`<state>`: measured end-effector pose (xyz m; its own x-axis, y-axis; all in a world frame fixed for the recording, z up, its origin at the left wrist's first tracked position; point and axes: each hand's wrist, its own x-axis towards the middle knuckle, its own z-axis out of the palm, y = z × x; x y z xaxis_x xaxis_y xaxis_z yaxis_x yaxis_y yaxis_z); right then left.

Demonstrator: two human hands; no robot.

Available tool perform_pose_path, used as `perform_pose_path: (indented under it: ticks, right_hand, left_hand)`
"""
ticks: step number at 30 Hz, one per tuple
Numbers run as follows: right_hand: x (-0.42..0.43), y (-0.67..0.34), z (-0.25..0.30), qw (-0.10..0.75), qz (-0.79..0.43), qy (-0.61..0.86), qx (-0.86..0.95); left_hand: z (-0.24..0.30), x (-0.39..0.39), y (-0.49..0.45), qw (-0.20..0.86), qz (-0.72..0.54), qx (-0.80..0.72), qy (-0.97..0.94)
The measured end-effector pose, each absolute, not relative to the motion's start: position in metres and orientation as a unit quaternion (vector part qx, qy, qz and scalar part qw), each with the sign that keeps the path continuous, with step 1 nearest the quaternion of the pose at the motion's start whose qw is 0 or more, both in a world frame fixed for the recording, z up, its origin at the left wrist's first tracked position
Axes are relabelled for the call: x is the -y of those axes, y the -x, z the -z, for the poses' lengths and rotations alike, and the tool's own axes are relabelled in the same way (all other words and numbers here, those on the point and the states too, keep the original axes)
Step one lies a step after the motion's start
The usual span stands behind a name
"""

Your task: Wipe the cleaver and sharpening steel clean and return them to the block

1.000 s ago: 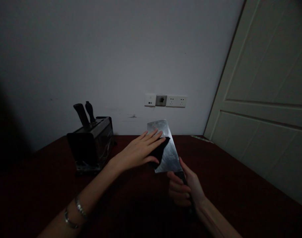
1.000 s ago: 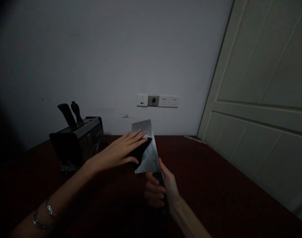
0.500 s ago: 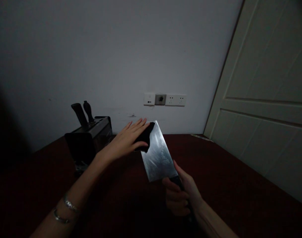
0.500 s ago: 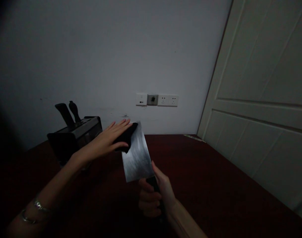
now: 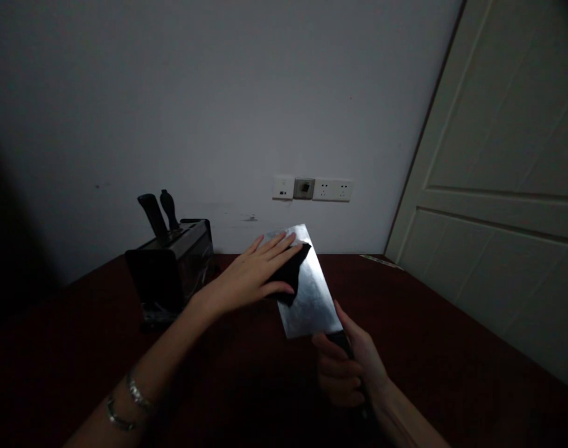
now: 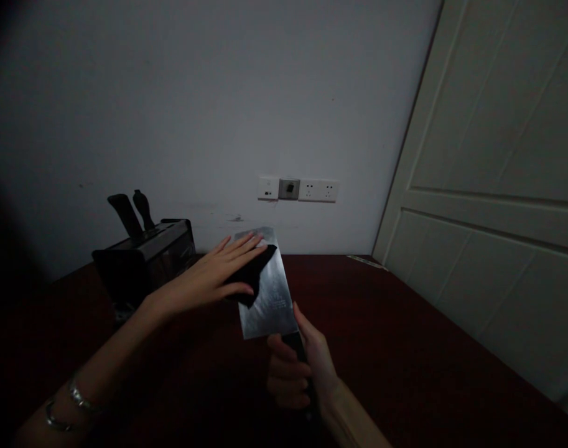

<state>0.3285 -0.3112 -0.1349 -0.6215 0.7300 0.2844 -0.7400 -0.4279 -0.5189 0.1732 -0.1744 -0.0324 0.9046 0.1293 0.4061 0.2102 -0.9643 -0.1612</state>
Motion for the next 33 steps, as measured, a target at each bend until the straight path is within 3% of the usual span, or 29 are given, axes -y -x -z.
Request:
perform_pose_path:
  ticks: [5, 14, 17, 22, 25, 27, 33]
  right_hand:
    - [0.311, -0.321, 0.138, 0.408, -0.859, -0.017, 0.309]
    - [0.308, -0.318, 0.141, 0.434, -0.830, -0.010, 0.349]
    - [0.305, -0.321, 0.142, 0.452, -0.821, -0.004, 0.349]
    - [0.300, -0.329, 0.145, 0.476, -0.815, 0.010, 0.330]
    - [0.299, -0.332, 0.146, 0.486, -0.815, 0.025, 0.314]
    - [0.298, -0.333, 0.146, 0.493, -0.815, 0.030, 0.304]
    - [0.297, -0.333, 0.148, 0.501, -0.809, 0.031, 0.307]
  left_hand:
    - [0.025, 0.145, -0.160, 0.057, 0.275, 0.127, 0.951]
    - [0.023, 0.107, -0.144, -0.116, 0.419, 0.224, 0.872]
    - [0.048, 0.080, -0.150, -0.110, 0.376, 0.261, 0.882]
    - [0.120, 0.059, -0.172, -0.072, 0.186, 0.298, 0.933]
    - [0.153, 0.066, -0.183, -0.142, 0.047, 0.257, 0.955]
    - [0.161, 0.074, -0.186, -0.211, 0.038, 0.241, 0.947]
    - [0.146, 0.085, -0.185, -0.385, 0.167, 0.302, 0.856]
